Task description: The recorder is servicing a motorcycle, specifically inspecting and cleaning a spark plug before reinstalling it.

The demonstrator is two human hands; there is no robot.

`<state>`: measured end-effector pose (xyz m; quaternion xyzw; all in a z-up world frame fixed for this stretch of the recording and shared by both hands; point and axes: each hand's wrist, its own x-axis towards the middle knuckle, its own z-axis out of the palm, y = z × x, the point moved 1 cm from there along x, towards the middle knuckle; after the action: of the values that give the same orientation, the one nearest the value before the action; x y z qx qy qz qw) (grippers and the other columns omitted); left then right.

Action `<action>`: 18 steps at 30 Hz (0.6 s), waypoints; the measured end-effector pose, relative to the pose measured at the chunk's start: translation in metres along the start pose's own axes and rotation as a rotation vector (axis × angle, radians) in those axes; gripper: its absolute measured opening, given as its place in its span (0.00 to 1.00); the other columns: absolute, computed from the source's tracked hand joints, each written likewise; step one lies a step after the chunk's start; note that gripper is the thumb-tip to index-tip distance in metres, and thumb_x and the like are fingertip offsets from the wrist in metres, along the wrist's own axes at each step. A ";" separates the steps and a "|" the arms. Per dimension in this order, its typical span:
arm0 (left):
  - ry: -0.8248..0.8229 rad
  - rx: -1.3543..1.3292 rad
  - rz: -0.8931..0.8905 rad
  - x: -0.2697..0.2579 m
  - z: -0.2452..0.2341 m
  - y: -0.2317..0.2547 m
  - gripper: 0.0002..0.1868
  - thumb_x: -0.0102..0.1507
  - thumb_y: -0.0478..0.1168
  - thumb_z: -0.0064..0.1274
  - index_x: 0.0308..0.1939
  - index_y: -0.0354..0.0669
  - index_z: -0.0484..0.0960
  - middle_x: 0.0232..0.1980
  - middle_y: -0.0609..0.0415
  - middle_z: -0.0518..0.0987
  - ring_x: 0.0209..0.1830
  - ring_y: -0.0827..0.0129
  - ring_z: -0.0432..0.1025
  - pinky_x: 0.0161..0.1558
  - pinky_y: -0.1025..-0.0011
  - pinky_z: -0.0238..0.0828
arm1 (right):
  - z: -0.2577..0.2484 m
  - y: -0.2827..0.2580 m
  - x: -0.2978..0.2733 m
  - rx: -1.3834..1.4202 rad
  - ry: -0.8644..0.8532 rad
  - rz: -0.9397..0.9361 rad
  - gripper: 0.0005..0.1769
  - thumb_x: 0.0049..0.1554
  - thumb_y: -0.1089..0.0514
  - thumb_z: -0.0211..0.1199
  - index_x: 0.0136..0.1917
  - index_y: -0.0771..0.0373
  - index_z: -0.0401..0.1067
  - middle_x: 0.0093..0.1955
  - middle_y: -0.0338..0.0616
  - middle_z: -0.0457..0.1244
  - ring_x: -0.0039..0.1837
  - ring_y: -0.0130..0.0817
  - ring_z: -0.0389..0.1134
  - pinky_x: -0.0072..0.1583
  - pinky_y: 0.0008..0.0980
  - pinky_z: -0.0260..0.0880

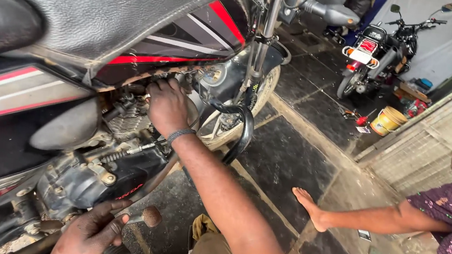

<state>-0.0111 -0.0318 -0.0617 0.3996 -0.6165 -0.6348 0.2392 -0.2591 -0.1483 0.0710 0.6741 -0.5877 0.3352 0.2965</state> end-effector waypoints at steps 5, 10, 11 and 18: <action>0.046 0.210 -0.135 -0.009 0.001 0.024 0.22 0.66 0.48 0.59 0.63 0.51 0.81 0.23 0.48 0.82 0.27 0.71 0.76 0.38 0.71 0.71 | -0.006 -0.001 0.008 -0.090 -0.094 -0.023 0.06 0.52 0.56 0.65 0.41 0.61 0.75 0.44 0.45 0.67 0.56 0.45 0.65 0.57 0.49 0.63; 0.054 0.196 -0.111 -0.018 0.002 0.033 0.24 0.64 0.50 0.59 0.64 0.50 0.80 0.25 0.50 0.80 0.28 0.71 0.76 0.37 0.70 0.71 | 0.006 0.009 0.006 -0.131 -0.164 -0.050 0.10 0.54 0.52 0.66 0.41 0.61 0.76 0.43 0.46 0.68 0.56 0.45 0.66 0.58 0.50 0.63; 0.053 0.211 -0.124 -0.019 0.003 0.035 0.24 0.65 0.50 0.59 0.64 0.50 0.80 0.25 0.49 0.80 0.28 0.71 0.76 0.37 0.69 0.70 | 0.012 0.014 0.005 -0.148 -0.169 -0.073 0.11 0.55 0.51 0.66 0.42 0.61 0.76 0.43 0.46 0.68 0.56 0.46 0.66 0.59 0.51 0.63; 0.043 0.158 -0.052 -0.026 0.004 0.033 0.22 0.65 0.47 0.58 0.62 0.48 0.80 0.26 0.51 0.80 0.27 0.73 0.74 0.34 0.69 0.70 | 0.001 0.018 -0.001 0.093 -0.093 -0.095 0.14 0.50 0.56 0.70 0.48 0.63 0.77 0.47 0.51 0.67 0.55 0.51 0.65 0.61 0.50 0.63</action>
<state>-0.0061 -0.0126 -0.0242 0.4464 -0.6490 -0.5814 0.2037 -0.2773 -0.1508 0.0694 0.7291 -0.5520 0.3159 0.2528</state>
